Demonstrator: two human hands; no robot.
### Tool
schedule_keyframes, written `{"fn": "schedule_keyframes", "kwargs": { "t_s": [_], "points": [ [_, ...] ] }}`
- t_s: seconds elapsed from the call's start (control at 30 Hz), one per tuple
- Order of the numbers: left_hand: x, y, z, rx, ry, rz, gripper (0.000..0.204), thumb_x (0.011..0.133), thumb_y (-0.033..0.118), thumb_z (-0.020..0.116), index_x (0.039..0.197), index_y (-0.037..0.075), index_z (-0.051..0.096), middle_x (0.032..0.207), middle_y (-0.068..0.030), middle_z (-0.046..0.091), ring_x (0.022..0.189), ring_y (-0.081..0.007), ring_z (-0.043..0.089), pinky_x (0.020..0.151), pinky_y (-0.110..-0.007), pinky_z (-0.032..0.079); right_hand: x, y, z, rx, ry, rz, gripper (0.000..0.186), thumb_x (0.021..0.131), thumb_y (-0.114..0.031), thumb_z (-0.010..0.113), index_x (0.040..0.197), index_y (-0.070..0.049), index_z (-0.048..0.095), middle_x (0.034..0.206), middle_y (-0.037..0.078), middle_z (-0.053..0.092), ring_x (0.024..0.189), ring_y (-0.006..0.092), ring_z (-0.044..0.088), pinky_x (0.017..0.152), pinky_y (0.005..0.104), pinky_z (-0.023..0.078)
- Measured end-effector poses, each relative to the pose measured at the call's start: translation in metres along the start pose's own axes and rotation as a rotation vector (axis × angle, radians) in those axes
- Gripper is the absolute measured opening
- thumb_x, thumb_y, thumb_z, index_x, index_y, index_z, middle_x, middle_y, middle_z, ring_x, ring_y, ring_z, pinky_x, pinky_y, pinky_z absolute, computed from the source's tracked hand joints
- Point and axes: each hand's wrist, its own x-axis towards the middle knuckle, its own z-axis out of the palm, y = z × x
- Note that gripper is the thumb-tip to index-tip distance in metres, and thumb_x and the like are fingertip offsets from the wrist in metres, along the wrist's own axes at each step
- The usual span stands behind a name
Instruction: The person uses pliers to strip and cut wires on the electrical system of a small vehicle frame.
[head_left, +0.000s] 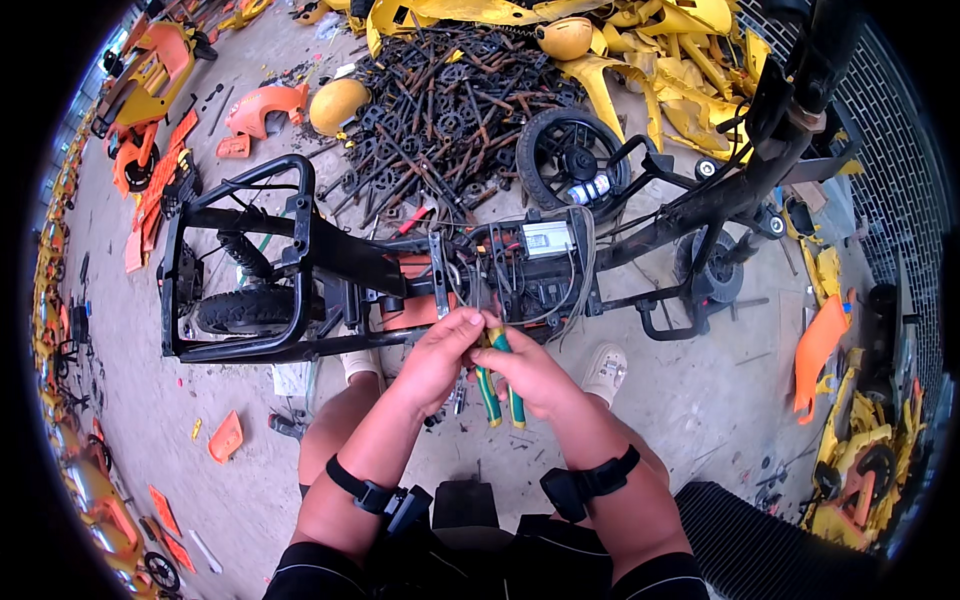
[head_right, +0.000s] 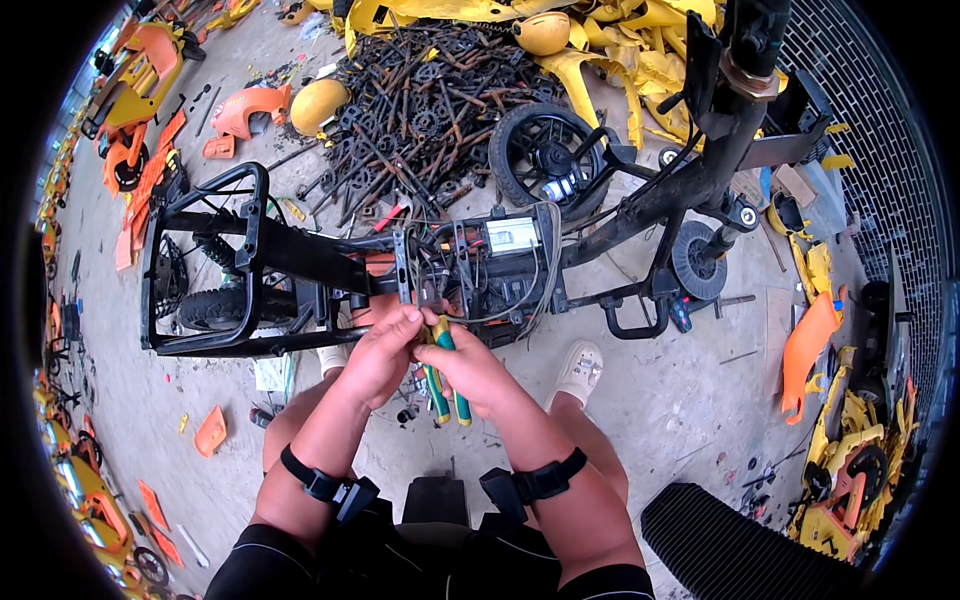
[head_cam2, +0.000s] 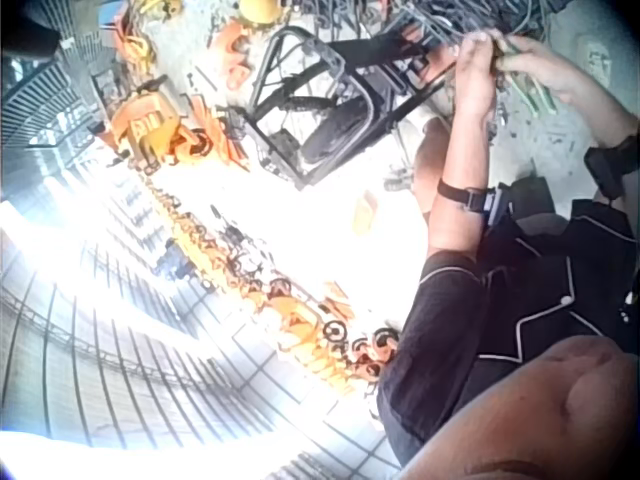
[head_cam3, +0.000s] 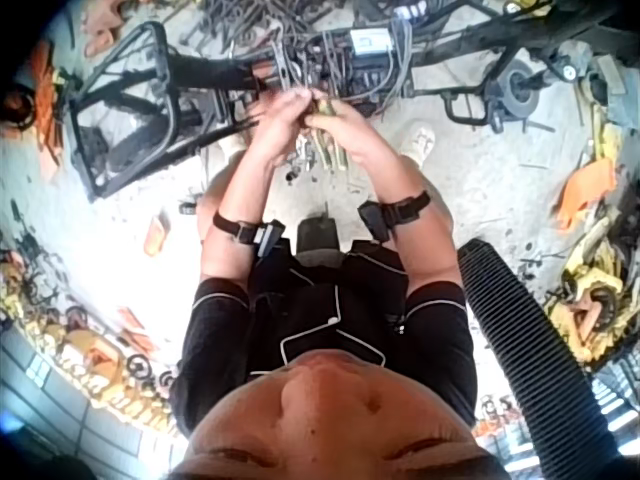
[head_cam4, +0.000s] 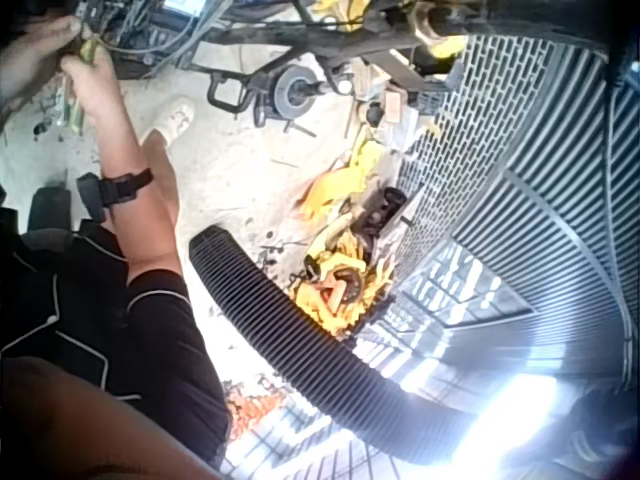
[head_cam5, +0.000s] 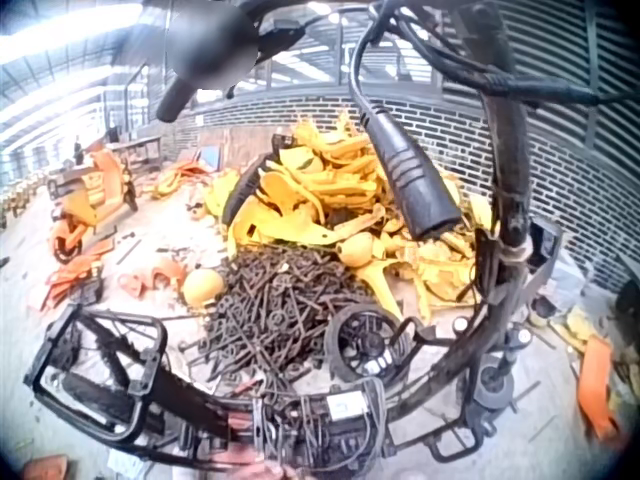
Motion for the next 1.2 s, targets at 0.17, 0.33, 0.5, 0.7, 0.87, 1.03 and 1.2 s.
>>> {"fn": "schedule_keyframes", "kwargs": {
  "t_s": [0.17,0.33,0.5,0.7,0.87,1.03,1.2],
  "points": [
    [-0.011,0.006,-0.003,-0.175,0.025,-0.014,0.025,0.106,0.029,0.055,0.11,0.006,0.066,0.095,-0.0034,0.066,0.077,-0.009,0.058,0.059,-0.022,0.044,-0.012,-0.003,0.005,0.052,-0.082,-0.018,0.039,0.099,-0.022,0.064,0.133,-0.004,0.054,0.109,0.006,0.07,0.095,0.0165,0.07,0.053,0.025,0.046],
    [-0.02,0.003,-0.005,-0.19,0.017,0.013,0.026,0.106,0.028,0.057,0.111,0.004,0.068,0.097,-0.0048,0.068,0.075,-0.0084,0.06,0.059,-0.021,0.045,-0.022,-0.001,0.008,0.194,-0.197,0.002,0.039,0.099,-0.02,0.065,0.133,-0.004,0.053,0.115,0.009,0.069,0.106,0.0188,0.068,0.06,0.0289,0.052],
    [-0.028,0.0,-0.008,-0.222,0.037,0.043,0.025,0.106,0.026,0.057,0.111,0.003,0.068,0.106,-0.01,0.071,0.085,-0.0125,0.064,0.069,-0.025,0.05,-0.028,-0.004,0.01,0.136,-0.259,0.102,0.042,0.099,-0.022,0.066,0.134,-0.004,0.052,0.126,0.012,0.065,0.113,0.0208,0.065,0.067,0.0331,0.057],
    [-0.027,0.003,-0.02,-0.296,0.023,0.116,0.026,0.106,0.025,0.056,0.113,0.003,0.068,0.117,-0.0163,0.071,0.096,-0.0213,0.068,0.081,-0.032,0.055,-0.033,-0.004,0.017,0.02,-0.28,0.098,0.041,0.095,-0.029,0.072,0.126,-0.007,0.057,0.106,0.005,0.067,0.098,0.0163,0.066,0.061,0.0306,0.054],
    [-0.025,-0.001,-0.014,-0.265,0.017,0.119,0.024,0.106,0.024,0.057,0.113,0.004,0.068,0.126,-0.0152,0.068,0.102,-0.0221,0.066,0.088,-0.035,0.053,-0.021,0.018,0.011,-0.141,-0.276,0.084,0.034,0.093,-0.024,0.072,0.119,-0.007,0.059,0.107,0.006,0.069,0.089,0.0148,0.065,0.059,0.0282,0.05],
    [-0.019,-0.005,-0.019,-0.168,0.076,0.198,0.024,0.106,0.026,0.059,0.112,0.005,0.069,0.118,-0.0096,0.069,0.107,-0.0187,0.063,0.095,-0.034,0.048,-0.02,0.012,0.007,-0.018,-0.175,0.05,0.035,0.087,-0.007,0.06,0.122,-0.005,0.06,0.11,0.006,0.07,0.091,0.0152,0.066,0.063,0.0282,0.051],
    [-0.009,-0.008,-0.024,-0.056,0.29,0.195,0.028,0.105,0.028,0.061,0.116,0.004,0.07,0.101,-0.0016,0.067,0.096,-0.0113,0.06,0.09,-0.028,0.046,-0.02,0.008,0.001,0.16,-0.011,0.105,0.052,0.086,-0.005,0.057,0.138,-0.002,0.052,0.122,0.01,0.067,0.103,0.0183,0.067,0.066,0.0298,0.051]
  ]
}}
